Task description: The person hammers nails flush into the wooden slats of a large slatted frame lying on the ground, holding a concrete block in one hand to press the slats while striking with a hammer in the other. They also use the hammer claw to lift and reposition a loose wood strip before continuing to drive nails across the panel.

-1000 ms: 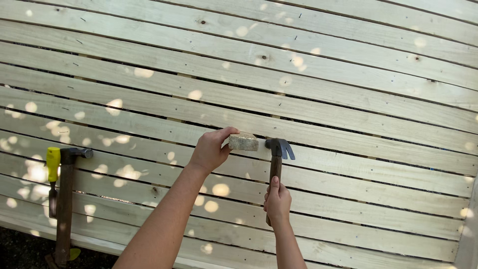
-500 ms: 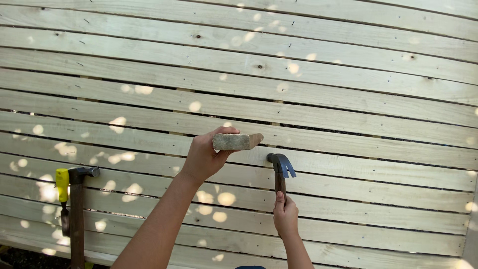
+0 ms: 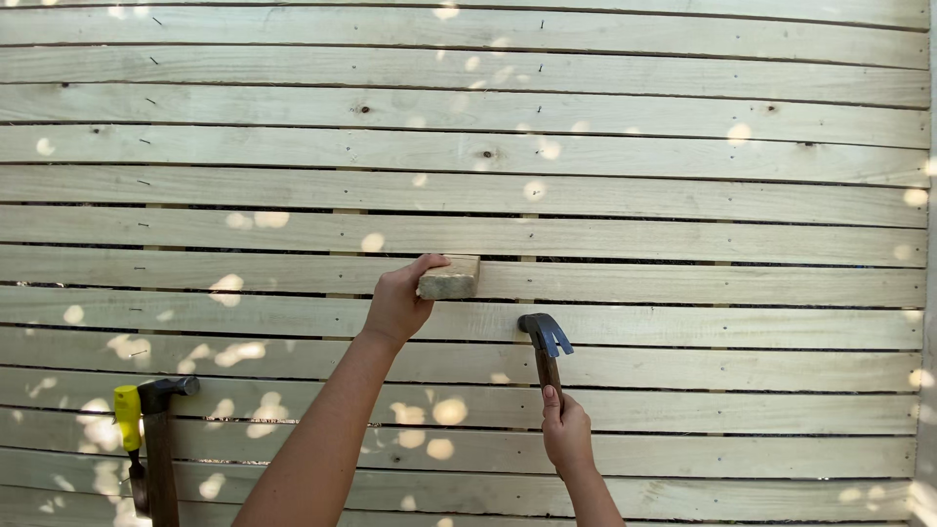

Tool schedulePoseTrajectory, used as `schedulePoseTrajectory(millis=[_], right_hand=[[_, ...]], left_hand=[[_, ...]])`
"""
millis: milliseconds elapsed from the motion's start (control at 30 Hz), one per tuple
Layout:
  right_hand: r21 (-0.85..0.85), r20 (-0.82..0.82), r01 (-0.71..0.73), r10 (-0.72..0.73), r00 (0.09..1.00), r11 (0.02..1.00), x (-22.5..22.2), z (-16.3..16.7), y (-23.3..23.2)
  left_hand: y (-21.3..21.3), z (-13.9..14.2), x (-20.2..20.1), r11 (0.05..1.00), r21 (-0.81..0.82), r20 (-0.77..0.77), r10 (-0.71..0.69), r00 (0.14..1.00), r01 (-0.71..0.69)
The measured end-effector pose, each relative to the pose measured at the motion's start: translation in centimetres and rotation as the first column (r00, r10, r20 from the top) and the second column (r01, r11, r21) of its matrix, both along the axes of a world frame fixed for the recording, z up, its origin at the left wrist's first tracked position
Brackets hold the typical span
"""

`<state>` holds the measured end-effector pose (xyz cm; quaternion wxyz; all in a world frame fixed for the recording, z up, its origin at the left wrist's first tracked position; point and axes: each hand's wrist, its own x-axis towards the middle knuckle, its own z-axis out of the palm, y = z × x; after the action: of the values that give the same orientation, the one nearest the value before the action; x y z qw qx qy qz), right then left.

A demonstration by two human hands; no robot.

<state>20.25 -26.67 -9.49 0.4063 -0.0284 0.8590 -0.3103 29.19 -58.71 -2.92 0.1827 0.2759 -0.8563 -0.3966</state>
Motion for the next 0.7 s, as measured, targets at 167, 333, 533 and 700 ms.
schedulePoseTrajectory(millis=[167,333,533,700], right_hand=[[0.012,0.259,0.184,-0.18,0.949,0.983,-0.4,3.5,-1.0],[-0.422,-0.095,-0.01,-0.033,0.995,0.907,1.6,10.3,-2.2],[-0.634,-0.379,-0.287,0.036,0.925,0.718,2.4,16.0,-6.7],[-0.461,-0.323,-0.23,0.08,0.943,0.857,1.7,14.8,-7.6]], left_hand=[[-0.3,-1.3,-0.1,0.993,0.063,0.049,0.099,0.994,-0.102],[0.8,-2.1,-2.0,0.999,-0.027,-0.005,0.04,0.999,-0.04],[1.2,-1.8,-2.3,0.998,-0.053,0.039,0.025,0.999,-0.023],[0.3,-1.2,-2.2,0.997,-0.073,0.021,0.031,0.999,-0.03]])
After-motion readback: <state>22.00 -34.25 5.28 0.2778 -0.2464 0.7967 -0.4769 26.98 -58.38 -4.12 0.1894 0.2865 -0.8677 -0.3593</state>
